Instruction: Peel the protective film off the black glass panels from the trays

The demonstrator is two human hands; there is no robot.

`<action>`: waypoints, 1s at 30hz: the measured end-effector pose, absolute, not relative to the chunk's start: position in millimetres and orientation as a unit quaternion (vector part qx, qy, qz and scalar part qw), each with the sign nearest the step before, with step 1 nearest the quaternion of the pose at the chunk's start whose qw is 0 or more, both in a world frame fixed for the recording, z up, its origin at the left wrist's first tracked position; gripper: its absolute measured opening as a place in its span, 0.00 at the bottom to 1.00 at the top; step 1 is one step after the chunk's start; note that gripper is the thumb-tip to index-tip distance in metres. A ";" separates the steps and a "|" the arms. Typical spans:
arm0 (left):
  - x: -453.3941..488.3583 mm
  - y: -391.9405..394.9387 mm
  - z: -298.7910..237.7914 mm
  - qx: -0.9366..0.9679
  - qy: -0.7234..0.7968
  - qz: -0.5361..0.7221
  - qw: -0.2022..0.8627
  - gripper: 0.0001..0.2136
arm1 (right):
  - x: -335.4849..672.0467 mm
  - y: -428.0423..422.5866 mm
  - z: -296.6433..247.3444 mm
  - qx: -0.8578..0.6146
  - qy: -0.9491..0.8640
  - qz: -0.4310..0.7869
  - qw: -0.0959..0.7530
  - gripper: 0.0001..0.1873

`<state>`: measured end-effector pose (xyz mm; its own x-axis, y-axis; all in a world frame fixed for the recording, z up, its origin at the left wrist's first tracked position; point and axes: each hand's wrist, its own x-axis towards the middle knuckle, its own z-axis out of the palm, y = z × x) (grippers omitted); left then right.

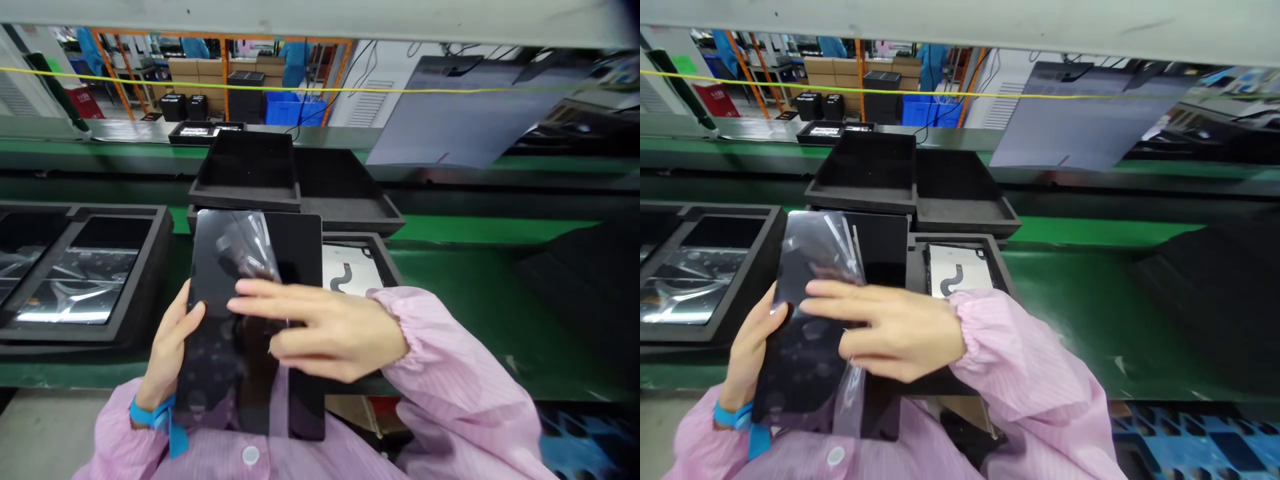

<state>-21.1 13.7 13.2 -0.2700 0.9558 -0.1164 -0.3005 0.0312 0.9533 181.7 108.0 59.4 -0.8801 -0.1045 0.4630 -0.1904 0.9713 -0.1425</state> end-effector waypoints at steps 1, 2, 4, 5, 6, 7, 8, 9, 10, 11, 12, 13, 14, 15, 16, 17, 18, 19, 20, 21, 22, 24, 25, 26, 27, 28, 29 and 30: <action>-19.0 17.1 13.2 0.312 0.498 0.623 0.517 0.23 | 182.8 112.4 55.6 0.037 -0.956 0.075 0.281 0.08; -16.8 20.1 12.5 0.301 0.492 0.630 0.521 0.23 | 183.7 116.6 50.9 -0.013 -0.939 0.058 0.338 0.08; -11.9 24.5 9.5 0.274 0.491 0.644 0.519 0.23 | 184.3 123.5 40.0 -0.133 -0.879 0.050 0.454 0.11; -9.0 25.7 7.8 0.256 0.499 0.651 0.512 0.23 | 184.0 125.9 34.7 -0.187 -0.843 0.070 0.499 0.12; -5.8 26.1 6.5 0.238 0.509 0.656 0.504 0.23 | 183.3 127.3 29.9 -0.228 -0.808 0.106 0.533 0.13; -2.5 25.9 5.8 0.223 0.516 0.660 0.498 0.24 | 182.3 127.9 25.9 -0.253 -0.774 0.152 0.560 0.14; 0.8 25.0 6.0 0.216 0.515 0.665 0.496 0.24 | 181.2 127.7 22.7 -0.267 -0.743 0.202 0.579 0.15; 3.7 23.6 7.2 0.215 0.505 0.668 0.502 0.24 | 180.1 126.9 20.4 -0.270 -0.716 0.249 0.594 0.15; 6.2 21.5 9.2 0.221 0.486 0.668 0.518 0.25 | 179.1 125.8 18.8 -0.269 -0.689 0.287 0.609 0.15; 7.9 19.0 12.0 0.231 0.459 0.663 0.545 0.26 | 178.4 124.5 17.9 -0.268 -0.661 0.317 0.625 0.14; 8.8 16.2 15.3 0.244 0.428 0.652 0.576 0.26 | 177.8 123.3 17.5 -0.268 -0.634 0.340 0.641 0.13; 8.8 13.2 18.6 0.259 0.396 0.640 0.605 0.26 | 177.5 122.1 17.6 -0.268 -0.609 0.358 0.655 0.13; 8.2 10.3 21.6 0.279 0.365 0.627 0.628 0.26 | 177.4 121.2 17.9 -0.267 -0.589 0.373 0.666 0.12; 6.9 7.6 24.1 0.302 0.336 0.617 0.644 0.26 | 177.3 120.4 18.5 -0.264 -0.573 0.383 0.675 0.13; 5.4 5.5 25.7 0.325 0.310 0.610 0.653 0.28 | 177.3 119.6 19.4 -0.260 -0.563 0.392 0.679 0.13; 3.8 3.8 26.5 0.344 0.292 0.602 0.659 0.30 | 177.3 118.8 20.3 -0.258 -0.558 0.397 0.682 0.13; 2.3 2.7 26.4 0.359 0.284 0.593 0.663 0.32 | 177.2 117.9 21.4 -0.256 -0.554 0.397 0.685 0.13; 1.1 2.1 25.6 0.368 0.284 0.584 0.665 0.33 | 177.0 116.9 22.5 -0.255 -0.553 0.394 0.688 0.13; 0.2 1.8 24.3 0.373 0.290 0.577 0.667 0.34 | 176.8 115.7 23.4 -0.255 -0.553 0.387 0.692 0.12; -0.4 1.8 22.8 0.376 0.298 0.570 0.667 0.36 | 176.5 114.5 24.3 -0.254 -0.552 0.378 0.698 0.12; -0.8 2.0 21.3 0.379 0.305 0.567 0.665 0.37 | 176.2 113.2 24.9 -0.253 -0.549 0.369 0.706 0.12; -1.1 2.6 19.1 0.386 0.312 0.565 0.659 0.38 | 175.8 111.0 25.8 -0.250 -0.545 0.356 0.717 0.11; -1.3 2.8 18.5 0.391 0.310 0.563 0.659 0.39 | 175.7 110.1 26.1 -0.247 -0.543 0.353 0.720 0.11; -1.5 3.0 18.3 0.395 0.305 0.561 0.660 0.39 | 175.6 109.4 26.5 -0.244 -0.542 0.352 0.723 0.11; -1.7 3.2 18.5 0.398 0.296 0.560 0.664 0.39 | 175.7 108.8 26.8 -0.239 -0.539 0.353 0.727 0.11; -2.1 3.3 18.7 0.399 0.288 0.558 0.668 0.39 | 175.8 108.3 27.2 -0.237 -0.535 0.353 0.730 0.11; -2.5 3.4 19.0 0.400 0.284 0.555 0.672 0.39 | 176.0 107.8 27.5 -0.236 -0.530 0.352 0.735 0.11; -2.8 3.4 19.3 0.400 0.284 0.554 0.672 0.40 | 176.3 107.3 27.9 -0.237 -0.524 0.349 0.740 0.11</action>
<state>-2.8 3.4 19.3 0.2243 0.9726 0.0613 -0.5170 0.0654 0.8535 176.3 107.3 27.9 0.2071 0.7647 0.6102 -0.2683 0.6442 -0.7163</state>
